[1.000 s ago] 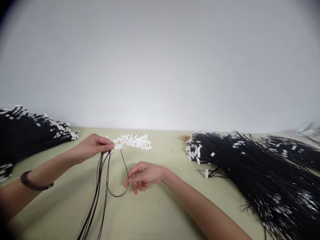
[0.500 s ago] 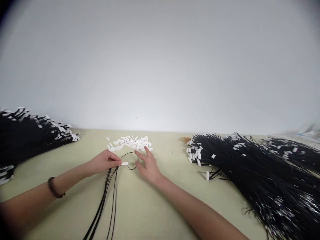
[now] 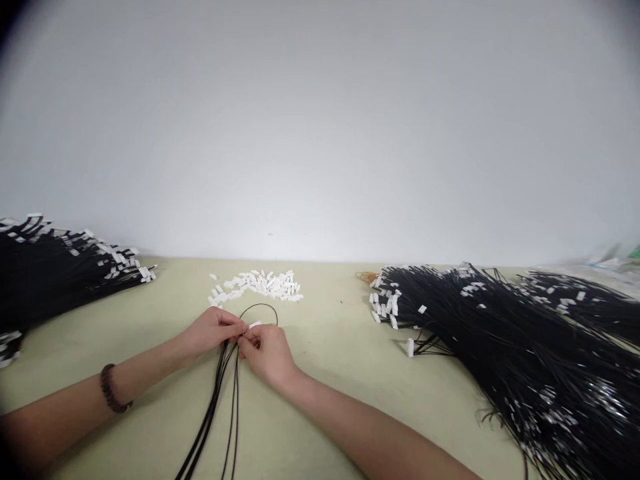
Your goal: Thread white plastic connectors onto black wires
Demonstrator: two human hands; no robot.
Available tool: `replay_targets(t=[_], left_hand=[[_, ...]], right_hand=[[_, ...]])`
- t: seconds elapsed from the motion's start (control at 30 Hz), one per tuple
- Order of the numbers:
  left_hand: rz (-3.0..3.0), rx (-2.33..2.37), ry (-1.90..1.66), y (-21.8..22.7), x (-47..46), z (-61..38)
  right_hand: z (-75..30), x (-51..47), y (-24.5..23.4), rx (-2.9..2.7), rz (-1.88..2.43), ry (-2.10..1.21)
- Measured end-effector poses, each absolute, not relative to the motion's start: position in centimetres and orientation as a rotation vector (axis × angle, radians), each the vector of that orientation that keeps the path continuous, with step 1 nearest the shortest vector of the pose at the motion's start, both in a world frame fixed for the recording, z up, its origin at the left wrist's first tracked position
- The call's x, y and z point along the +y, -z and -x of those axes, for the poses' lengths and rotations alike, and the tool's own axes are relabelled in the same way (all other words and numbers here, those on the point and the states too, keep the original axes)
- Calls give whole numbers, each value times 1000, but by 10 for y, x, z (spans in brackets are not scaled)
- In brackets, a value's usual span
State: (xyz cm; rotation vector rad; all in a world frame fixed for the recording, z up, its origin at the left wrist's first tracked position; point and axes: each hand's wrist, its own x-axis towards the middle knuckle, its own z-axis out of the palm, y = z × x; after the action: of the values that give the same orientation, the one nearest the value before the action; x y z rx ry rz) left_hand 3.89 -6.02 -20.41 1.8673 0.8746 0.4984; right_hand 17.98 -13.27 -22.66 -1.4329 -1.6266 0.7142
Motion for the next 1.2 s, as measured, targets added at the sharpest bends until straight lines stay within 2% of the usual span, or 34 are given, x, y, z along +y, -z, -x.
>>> replay_targets(t=[0.17, 0.47, 0.63, 0.77, 0.83, 0.93, 1.2], left_hand=[[-1865, 891, -489, 204, -59, -38], [-1898, 827, -433, 205, -52, -38], [-1862, 888, -404, 202, -33, -26], [-1783, 892, -355, 200, -23, -18], [-1752, 886, -355, 200, -23, -18], [-1751, 887, -364, 200, -25, -19], [-1809, 836, -341, 202, -24, -19]], right_hand=[[-180, -133, 225, -1576, 1490, -771], [-180, -138, 218, -1618, 1673, -636], [-196, -151, 183, -1488, 1464, -1254], [-221, -171, 123, -1332, 1062, -1465], [-236, -179, 98, -1231, 912, -1359], [-258, -185, 77, -1143, 850, -1019], [-289, -167, 86, -1100, 892, -513]])
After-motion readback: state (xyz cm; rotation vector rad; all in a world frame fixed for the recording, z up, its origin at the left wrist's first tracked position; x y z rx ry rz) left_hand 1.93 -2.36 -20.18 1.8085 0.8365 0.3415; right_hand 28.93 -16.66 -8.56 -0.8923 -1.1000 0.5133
